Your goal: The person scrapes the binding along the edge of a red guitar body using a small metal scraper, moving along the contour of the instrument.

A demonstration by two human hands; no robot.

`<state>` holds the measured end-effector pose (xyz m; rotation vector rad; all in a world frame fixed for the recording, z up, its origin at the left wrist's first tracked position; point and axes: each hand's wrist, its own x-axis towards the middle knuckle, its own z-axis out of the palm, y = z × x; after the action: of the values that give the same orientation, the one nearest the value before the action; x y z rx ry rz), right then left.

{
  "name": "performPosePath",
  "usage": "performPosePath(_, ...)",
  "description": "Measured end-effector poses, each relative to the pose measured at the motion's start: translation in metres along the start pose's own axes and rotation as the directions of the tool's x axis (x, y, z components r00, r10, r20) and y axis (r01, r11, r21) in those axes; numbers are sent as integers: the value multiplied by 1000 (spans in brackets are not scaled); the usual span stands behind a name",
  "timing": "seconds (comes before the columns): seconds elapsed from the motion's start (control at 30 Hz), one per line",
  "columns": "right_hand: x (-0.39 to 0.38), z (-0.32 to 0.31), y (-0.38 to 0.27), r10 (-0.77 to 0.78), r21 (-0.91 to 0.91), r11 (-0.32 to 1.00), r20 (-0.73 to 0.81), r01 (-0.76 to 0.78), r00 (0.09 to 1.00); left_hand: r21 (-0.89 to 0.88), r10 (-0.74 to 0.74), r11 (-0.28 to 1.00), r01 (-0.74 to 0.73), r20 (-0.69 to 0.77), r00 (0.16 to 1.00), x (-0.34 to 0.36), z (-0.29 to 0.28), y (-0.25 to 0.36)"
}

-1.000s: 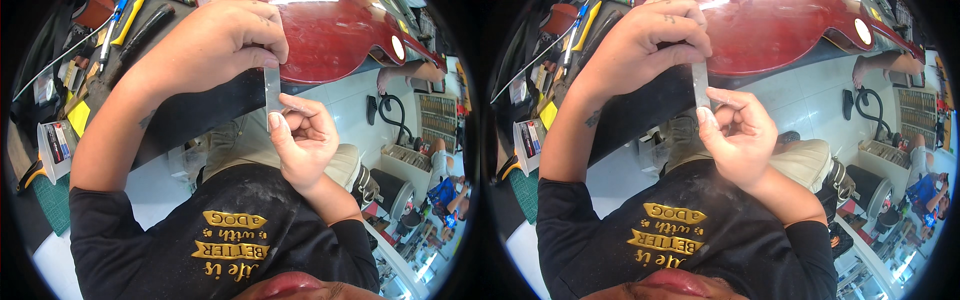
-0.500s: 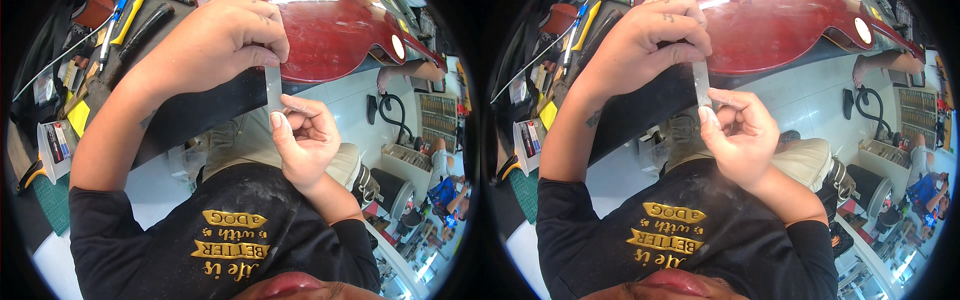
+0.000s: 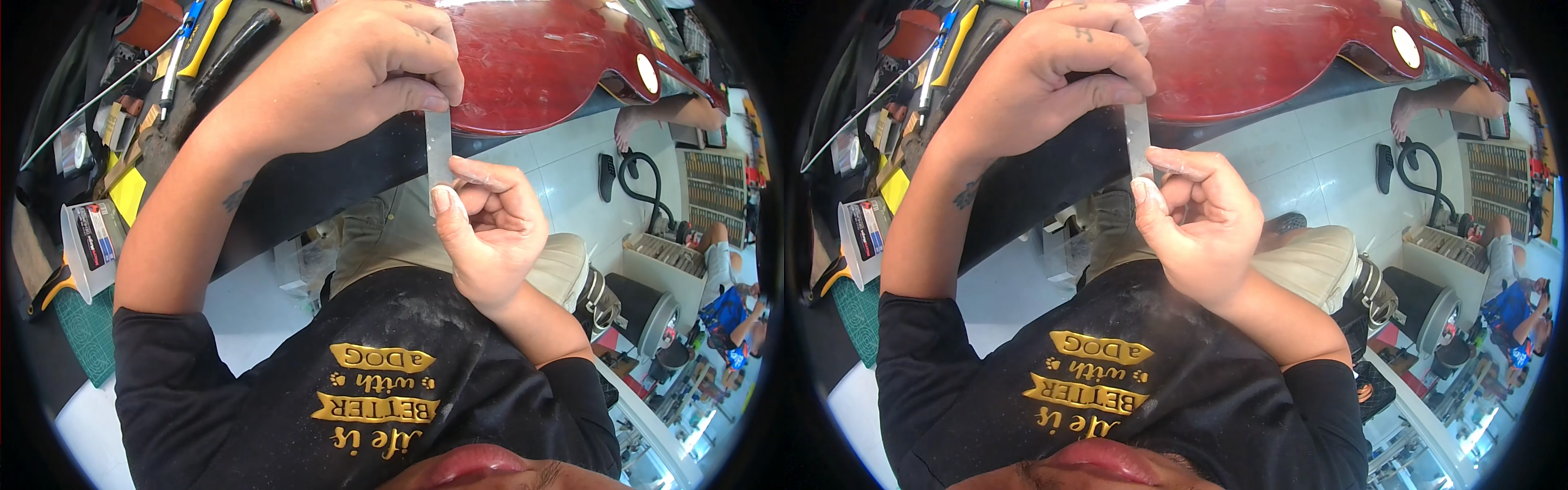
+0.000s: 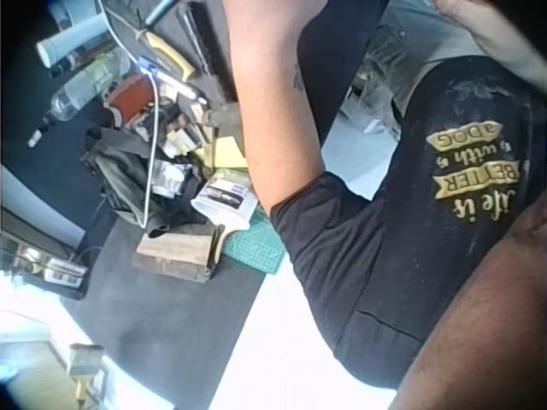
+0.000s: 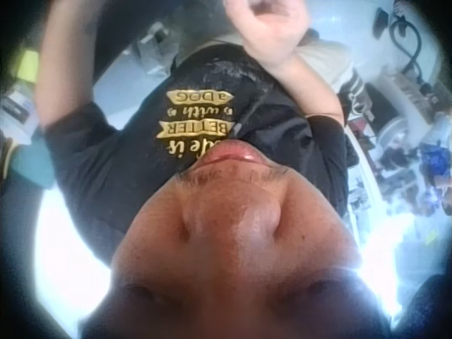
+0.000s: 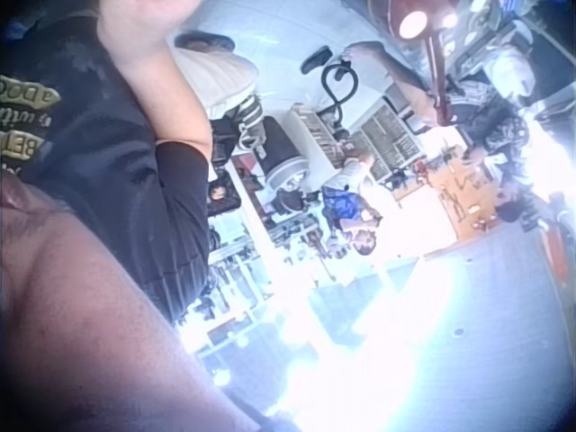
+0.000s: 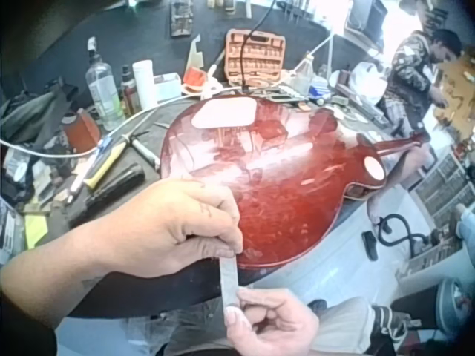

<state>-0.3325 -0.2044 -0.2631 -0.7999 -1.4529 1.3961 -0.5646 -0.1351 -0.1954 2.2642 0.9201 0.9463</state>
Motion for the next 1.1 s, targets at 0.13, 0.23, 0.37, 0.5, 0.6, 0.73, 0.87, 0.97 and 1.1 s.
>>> performPosePath(0.13, -1, 1, 1, 23, 47, 999, -8, -23, 1000, 31, 3, 999, -4, 32, 999, 2, -2, 4)
performPosePath(0.23, -2, 1, 0, 46, 62, 997, -11, -45, 999, -33, 8, 999, -8, 19, 1000, 0, 1, -4)
performPosePath(0.37, -6, -2, 2, 68, 32, 997, 25, -69, 997, -8, -6, 1000, 7, 57, 998, 2, -4, -1)
performPosePath(0.5, -1, 1, 3, -2, -27, 1000, -38, 1, 999, -20, -8, 1000, 9, 49, 999, -3, -4, 0)
performPosePath(0.6, 9, -7, 0, -42, -58, 998, -91, 36, 995, 50, -42, 998, 42, -3, 999, -1, 0, 0)
performPosePath(0.73, 15, -13, -2, -64, -39, 997, -126, 60, 990, 101, -39, 994, 38, 10, 999, 2, -3, 4)
performPosePath(0.87, 13, -14, -2, -54, -42, 998, -105, 50, 993, 90, -33, 995, 31, 16, 999, 0, -3, 3)
performPosePath(0.97, 9, -15, -1, -23, -49, 999, -102, 18, 995, 43, -15, 999, 14, 11, 1000, -1, 0, -3)
performPosePath(1.1, 10, -14, -2, -79, -78, 994, -110, 70, 991, 58, -26, 998, 26, -7, 1000, 0, 1, 2)
